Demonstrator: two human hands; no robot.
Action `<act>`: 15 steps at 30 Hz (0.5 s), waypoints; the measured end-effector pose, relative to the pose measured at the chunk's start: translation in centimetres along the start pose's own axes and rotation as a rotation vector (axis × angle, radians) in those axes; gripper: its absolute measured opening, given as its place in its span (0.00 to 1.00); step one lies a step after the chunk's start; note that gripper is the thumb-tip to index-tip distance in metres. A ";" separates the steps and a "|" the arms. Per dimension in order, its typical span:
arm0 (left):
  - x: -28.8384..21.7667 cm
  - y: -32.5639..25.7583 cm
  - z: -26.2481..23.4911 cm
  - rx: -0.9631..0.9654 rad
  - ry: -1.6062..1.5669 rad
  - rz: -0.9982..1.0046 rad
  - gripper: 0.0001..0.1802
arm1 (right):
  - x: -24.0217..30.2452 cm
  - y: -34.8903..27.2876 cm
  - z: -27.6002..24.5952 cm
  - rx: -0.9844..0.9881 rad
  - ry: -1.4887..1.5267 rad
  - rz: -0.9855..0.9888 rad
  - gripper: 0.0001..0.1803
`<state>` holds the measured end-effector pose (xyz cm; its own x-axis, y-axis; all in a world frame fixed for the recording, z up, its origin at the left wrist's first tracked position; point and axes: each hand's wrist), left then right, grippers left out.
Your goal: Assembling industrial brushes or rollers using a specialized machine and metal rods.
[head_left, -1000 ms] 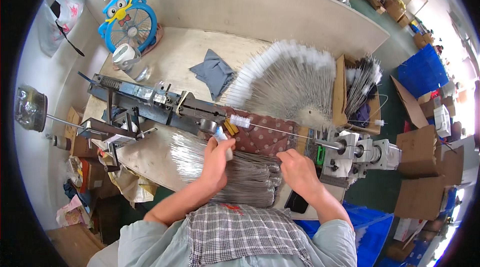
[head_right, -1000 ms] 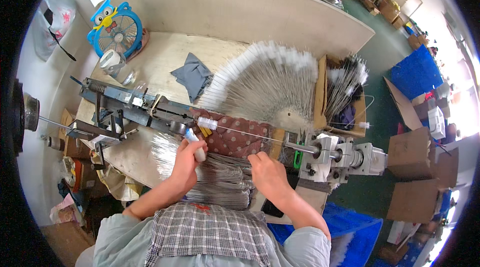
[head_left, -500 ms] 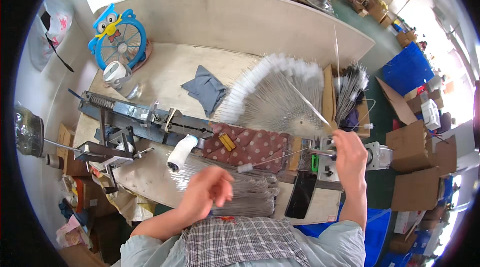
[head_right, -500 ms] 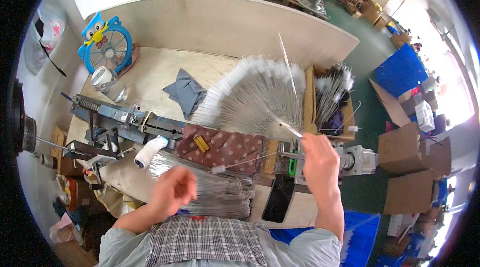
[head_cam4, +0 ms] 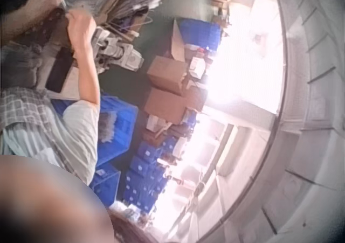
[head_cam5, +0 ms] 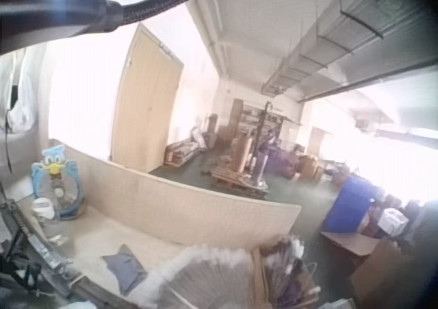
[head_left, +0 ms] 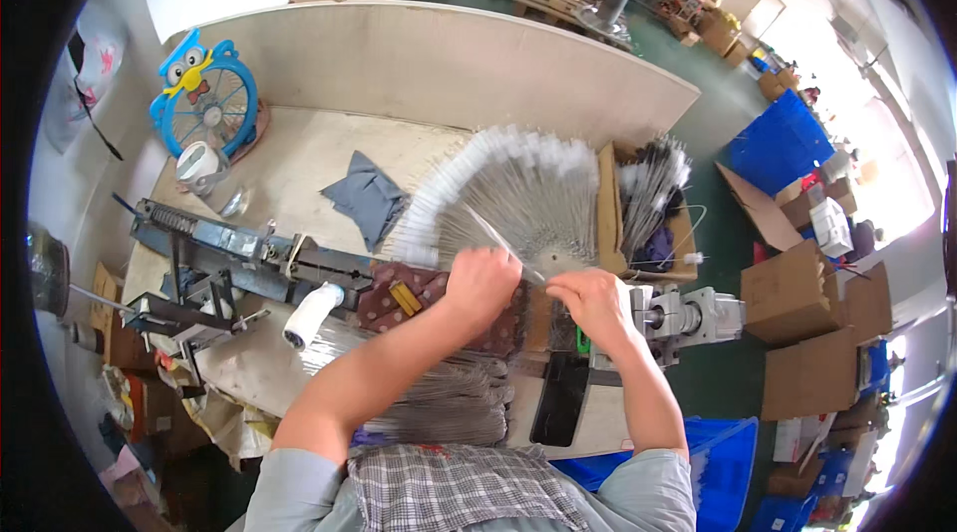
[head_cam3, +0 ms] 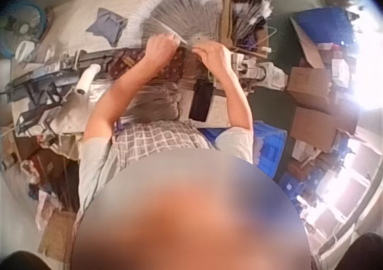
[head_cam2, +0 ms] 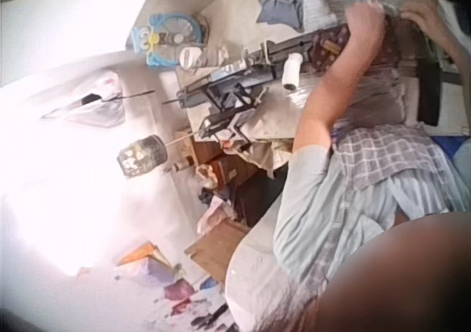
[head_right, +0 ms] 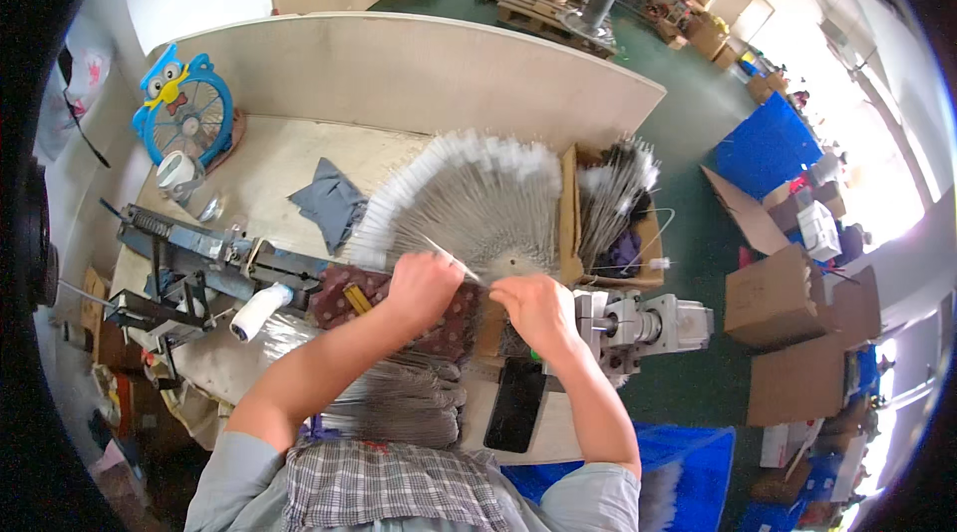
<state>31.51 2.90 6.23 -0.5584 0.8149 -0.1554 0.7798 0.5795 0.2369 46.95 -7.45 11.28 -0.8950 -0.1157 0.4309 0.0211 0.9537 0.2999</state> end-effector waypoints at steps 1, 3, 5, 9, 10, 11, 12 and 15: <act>0.4 -0.5 0.1 0.010 0.023 -0.019 0.08 | 0.2 -0.1 -0.3 0.001 0.027 -0.016 0.07; 1.5 -1.5 0.2 -0.267 0.029 0.053 0.10 | 0.9 -0.2 -1.7 0.160 0.076 0.005 0.06; 1.4 -4.5 -0.8 -0.360 -0.071 0.121 0.12 | 0.7 -0.1 -1.7 0.176 0.114 0.050 0.06; 2.0 -12.7 -3.8 -0.268 -0.480 -0.132 0.11 | 4.2 4.1 1.3 0.112 0.224 -0.363 0.06; 2.1 -13.8 -4.2 -0.240 -0.580 -0.305 0.11 | 4.9 5.1 2.6 0.084 0.269 -0.419 0.06; 2.3 -15.0 -4.2 -0.232 -0.568 -0.307 0.11 | 5.6 5.6 3.8 0.079 0.282 -0.419 0.06; 2.6 -16.4 -4.2 -0.249 -0.868 -0.567 0.09 | 6.4 6.3 5.0 0.104 0.296 -0.421 0.06; 4.0 -17.9 -5.1 -0.313 -1.263 -0.882 0.10 | 8.2 7.5 8.4 0.082 0.297 -0.427 0.06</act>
<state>13.87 -4.24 6.24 -0.0752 -0.1909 -0.9787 0.1717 0.9644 -0.2013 36.04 1.07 9.86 -0.6512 -0.5611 0.5110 -0.3633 0.8216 0.4392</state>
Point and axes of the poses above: each hand's wrist, its own y-axis towards the middle knuckle, its own z-axis out of the palm, x = y × z, and after that the axes turned 3 degrees about -z, right-handed
